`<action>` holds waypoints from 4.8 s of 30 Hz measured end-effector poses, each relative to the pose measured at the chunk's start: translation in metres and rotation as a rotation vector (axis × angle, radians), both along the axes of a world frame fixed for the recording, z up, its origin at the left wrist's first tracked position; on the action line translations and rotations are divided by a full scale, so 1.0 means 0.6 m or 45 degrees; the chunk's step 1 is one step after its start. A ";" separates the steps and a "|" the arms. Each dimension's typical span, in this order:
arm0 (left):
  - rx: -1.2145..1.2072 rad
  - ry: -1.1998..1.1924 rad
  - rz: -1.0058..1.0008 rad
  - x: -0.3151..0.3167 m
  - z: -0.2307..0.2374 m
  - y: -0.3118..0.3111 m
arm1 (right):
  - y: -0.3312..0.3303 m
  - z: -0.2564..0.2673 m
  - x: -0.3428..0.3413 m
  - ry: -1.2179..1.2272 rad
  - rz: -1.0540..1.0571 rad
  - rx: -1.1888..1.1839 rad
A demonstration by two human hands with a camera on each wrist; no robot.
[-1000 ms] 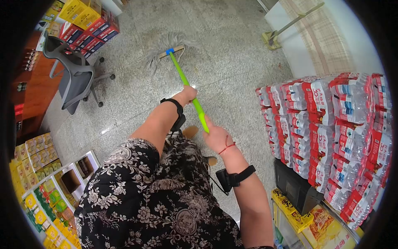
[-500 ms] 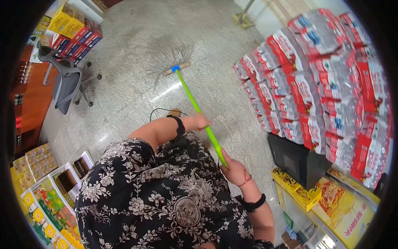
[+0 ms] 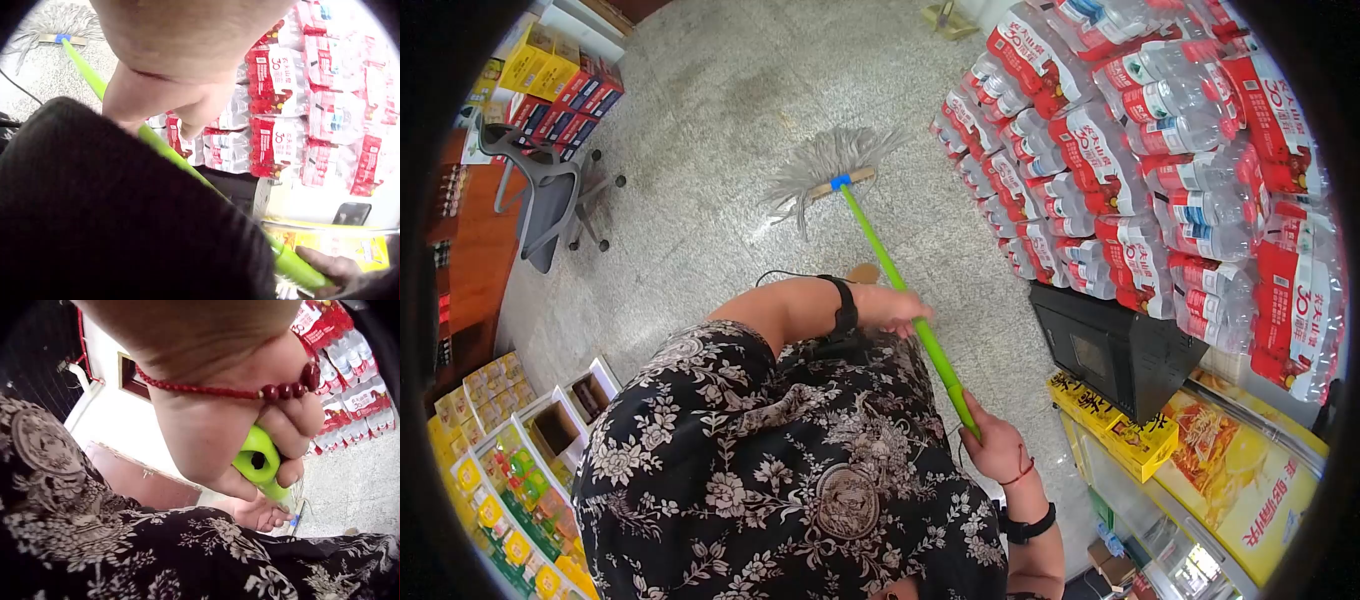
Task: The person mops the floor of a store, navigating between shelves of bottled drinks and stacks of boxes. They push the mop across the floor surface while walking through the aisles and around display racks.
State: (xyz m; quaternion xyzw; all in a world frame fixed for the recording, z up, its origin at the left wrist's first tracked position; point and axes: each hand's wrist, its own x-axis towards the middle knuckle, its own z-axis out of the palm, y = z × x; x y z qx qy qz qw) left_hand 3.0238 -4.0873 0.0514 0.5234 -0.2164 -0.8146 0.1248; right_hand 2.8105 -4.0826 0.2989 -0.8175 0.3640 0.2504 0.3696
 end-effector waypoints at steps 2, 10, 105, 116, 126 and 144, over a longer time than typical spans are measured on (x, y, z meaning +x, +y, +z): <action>-0.022 -0.055 0.042 0.009 -0.025 -0.019 | -0.023 -0.021 0.013 -0.005 0.046 -0.027; -0.029 -0.499 0.605 0.129 -0.106 -0.160 | -0.189 -0.140 0.154 -0.097 0.228 -0.114; 0.226 -0.188 1.577 -0.952 0.251 0.174 | -0.188 -0.260 -0.620 0.274 0.210 1.064; 0.446 -0.095 1.526 -1.133 0.420 0.387 | 0.043 -0.391 -0.652 0.656 0.484 0.923; 0.292 -0.227 1.559 -1.186 0.328 0.367 | 0.065 -0.487 -0.674 0.489 -0.078 0.903; 0.241 -0.285 1.649 -0.833 0.195 0.046 | -0.193 -0.583 -0.262 0.473 0.971 -0.148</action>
